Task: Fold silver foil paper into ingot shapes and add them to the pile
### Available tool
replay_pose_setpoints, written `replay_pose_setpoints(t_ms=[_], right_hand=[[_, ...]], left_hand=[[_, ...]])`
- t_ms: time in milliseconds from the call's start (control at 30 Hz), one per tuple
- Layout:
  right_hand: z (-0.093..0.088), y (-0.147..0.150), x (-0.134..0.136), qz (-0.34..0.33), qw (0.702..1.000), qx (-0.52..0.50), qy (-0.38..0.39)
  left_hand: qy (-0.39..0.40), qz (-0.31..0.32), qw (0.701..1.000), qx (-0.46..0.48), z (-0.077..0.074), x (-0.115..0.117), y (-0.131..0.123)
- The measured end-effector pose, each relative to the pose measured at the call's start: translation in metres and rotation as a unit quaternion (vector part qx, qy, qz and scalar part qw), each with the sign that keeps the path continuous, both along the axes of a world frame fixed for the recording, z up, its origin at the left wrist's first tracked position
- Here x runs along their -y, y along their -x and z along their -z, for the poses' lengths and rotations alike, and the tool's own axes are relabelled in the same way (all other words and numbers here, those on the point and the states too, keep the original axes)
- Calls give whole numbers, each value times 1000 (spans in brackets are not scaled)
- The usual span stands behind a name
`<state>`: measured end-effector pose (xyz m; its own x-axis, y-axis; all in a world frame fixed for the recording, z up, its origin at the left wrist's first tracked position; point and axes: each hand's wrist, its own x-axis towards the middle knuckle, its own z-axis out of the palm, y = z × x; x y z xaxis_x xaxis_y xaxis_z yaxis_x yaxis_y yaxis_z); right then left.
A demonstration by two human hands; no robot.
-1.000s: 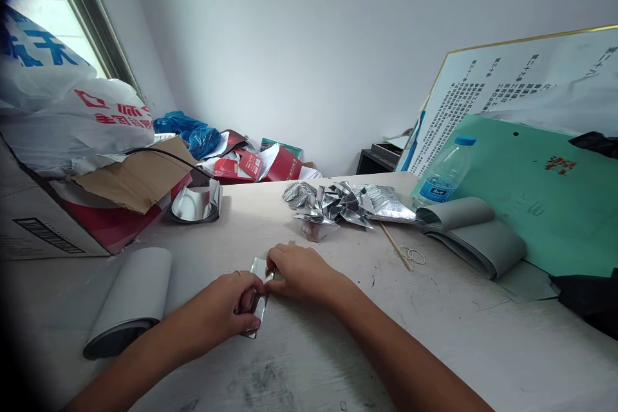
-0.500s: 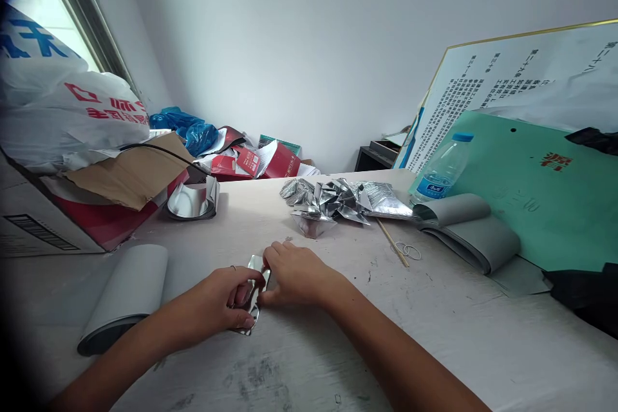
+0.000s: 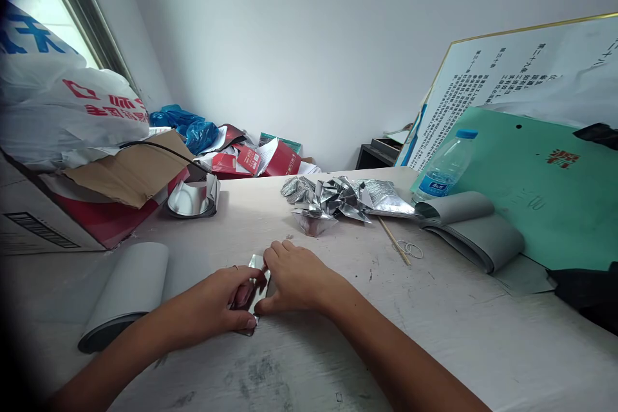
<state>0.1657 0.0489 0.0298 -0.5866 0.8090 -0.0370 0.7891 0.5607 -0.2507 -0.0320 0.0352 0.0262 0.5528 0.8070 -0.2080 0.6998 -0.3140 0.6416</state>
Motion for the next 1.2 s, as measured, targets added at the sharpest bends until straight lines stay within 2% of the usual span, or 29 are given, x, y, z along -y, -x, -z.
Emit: replay_pose_setpoints(t_ms=[367,567,700,867,1100,1200], right_hand=[[-4,1,3,-9,1000,4,-2],[-1,4,6,-5,1000,12,-24],[-1,-2,-1,1,999,-38,9],[2,-11,-15,27,990,-119,75],[9,-12,-22,47,985,-151,74],[9,-14,-24,33,984,-158,81]], left_hand=[[36,14,999,24,0,0,3],[20,24,999,27,1,-1,4],[8,19,1000,8,0,-2,3],[-5,-18,1000,-15,-1,0,1],[-17,-33,999,-27,-3,3,-1],[-20,-31,999,-31,-3,2,-1]])
